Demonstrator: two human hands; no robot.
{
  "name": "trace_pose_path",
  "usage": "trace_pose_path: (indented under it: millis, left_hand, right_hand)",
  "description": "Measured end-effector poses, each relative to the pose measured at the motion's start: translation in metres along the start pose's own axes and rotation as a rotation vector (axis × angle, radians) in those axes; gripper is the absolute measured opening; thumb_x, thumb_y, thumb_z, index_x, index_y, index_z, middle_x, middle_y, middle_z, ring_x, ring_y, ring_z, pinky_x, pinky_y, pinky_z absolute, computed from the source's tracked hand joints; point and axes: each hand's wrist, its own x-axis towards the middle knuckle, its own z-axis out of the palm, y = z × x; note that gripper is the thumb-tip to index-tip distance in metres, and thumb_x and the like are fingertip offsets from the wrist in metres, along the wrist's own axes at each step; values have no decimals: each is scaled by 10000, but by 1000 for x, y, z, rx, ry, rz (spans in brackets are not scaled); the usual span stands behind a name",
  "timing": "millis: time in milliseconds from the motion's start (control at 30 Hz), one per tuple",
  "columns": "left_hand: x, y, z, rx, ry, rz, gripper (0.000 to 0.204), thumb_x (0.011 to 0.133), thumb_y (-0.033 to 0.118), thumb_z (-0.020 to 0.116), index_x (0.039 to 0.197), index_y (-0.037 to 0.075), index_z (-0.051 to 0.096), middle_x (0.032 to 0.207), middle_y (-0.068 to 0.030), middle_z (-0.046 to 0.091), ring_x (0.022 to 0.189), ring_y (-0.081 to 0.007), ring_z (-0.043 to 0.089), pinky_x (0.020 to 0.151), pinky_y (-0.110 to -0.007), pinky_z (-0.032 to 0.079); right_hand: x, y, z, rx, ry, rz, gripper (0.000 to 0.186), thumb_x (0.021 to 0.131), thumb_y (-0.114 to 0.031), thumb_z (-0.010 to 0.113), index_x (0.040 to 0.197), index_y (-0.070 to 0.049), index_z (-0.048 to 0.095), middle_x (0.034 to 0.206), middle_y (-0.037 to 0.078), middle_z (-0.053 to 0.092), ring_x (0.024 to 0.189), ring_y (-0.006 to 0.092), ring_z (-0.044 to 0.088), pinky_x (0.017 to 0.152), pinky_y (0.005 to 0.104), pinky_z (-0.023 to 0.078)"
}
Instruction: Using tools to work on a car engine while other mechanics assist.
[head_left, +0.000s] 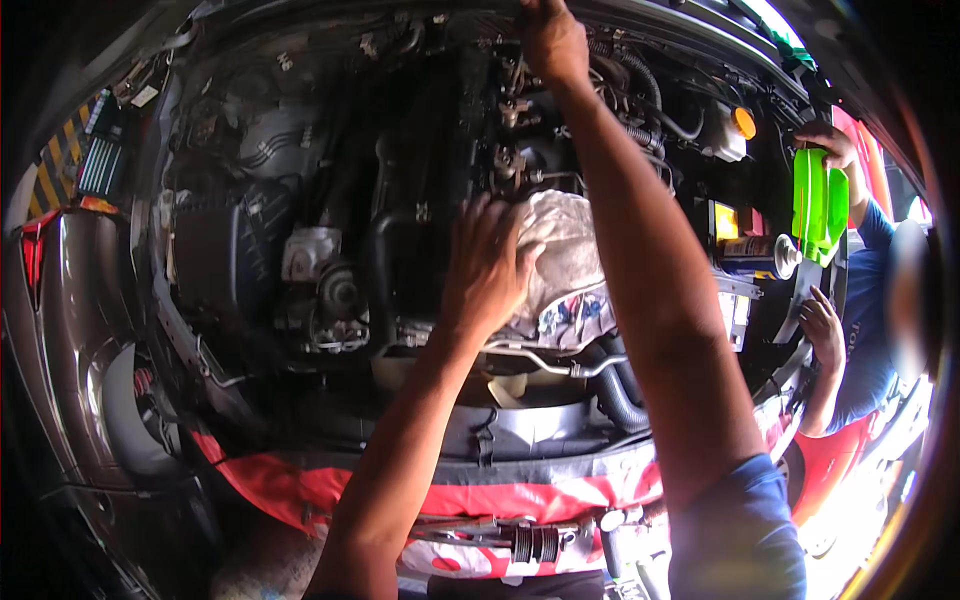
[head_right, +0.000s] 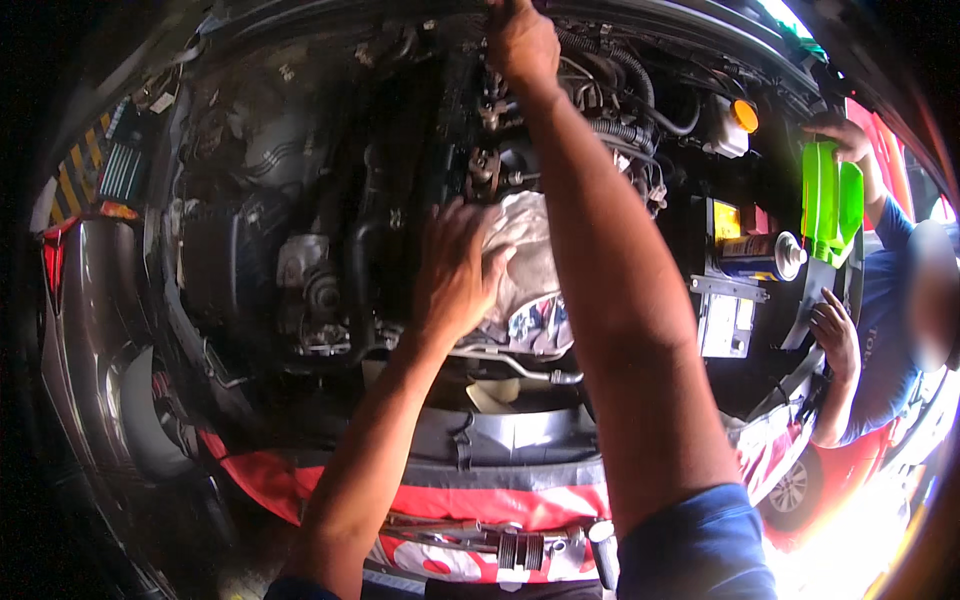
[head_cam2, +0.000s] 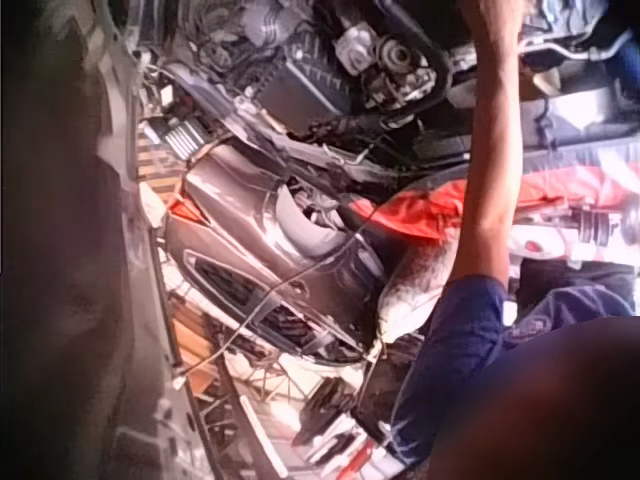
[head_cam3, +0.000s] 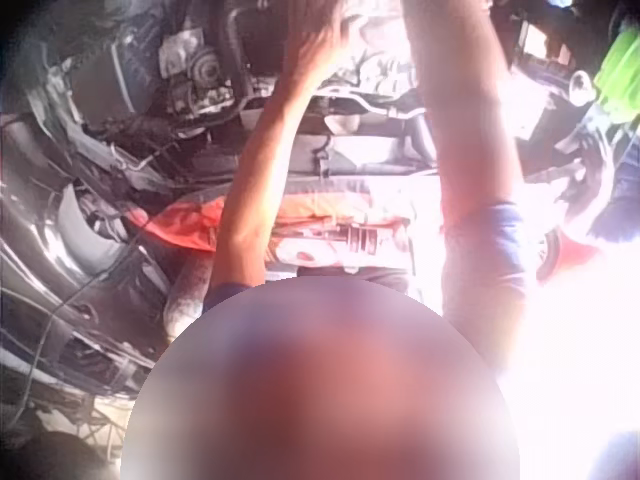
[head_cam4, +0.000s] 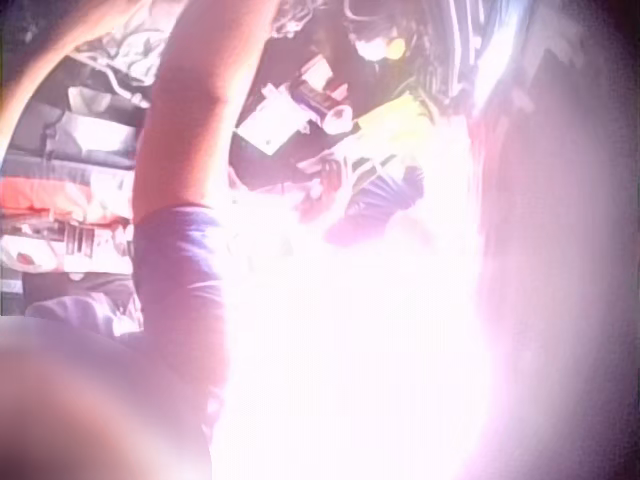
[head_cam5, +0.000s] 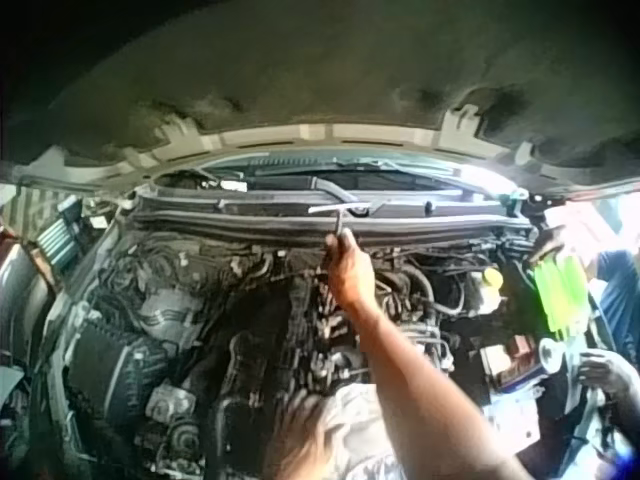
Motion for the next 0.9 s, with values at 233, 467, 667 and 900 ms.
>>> trace_pose_path:
  millis: [233,467,667,900]
  left_hand:
    - [0,-5,2,-18,-73,14,543,967,122,598,1454,-56,435,1394,-309,485,1322,-506,463,1133,-542,404]
    - [4,-10,-4,-160,-152,-45,639,846,40,580,1447,-113,424,1410,-306,459,1392,-461,404,1196,-513,340]
    - [37,-27,-10,-529,144,-162,252,1027,87,592,1261,8,645,1241,-172,662,1201,-319,627,1072,-411,466]
    - [224,-104,-2,-592,252,-58,558,1041,323,636,1449,-38,514,1438,-240,586,1368,-305,556,1163,-375,412]
  right_hand:
    - [-30,-24,18,724,399,255,343,1009,-410,652,1128,-88,634,872,241,699,841,409,685,791,462,519]
    - [-25,0,50,1063,476,230,264,905,-187,816,1011,-20,641,905,56,717,851,134,637,814,289,501]
    - [-24,-3,57,1078,357,221,188,907,-146,805,926,6,697,835,39,717,813,106,613,798,276,488]
    - [-15,3,62,1307,194,189,220,1022,-251,674,1069,-53,755,879,53,739,868,124,645,866,289,502]
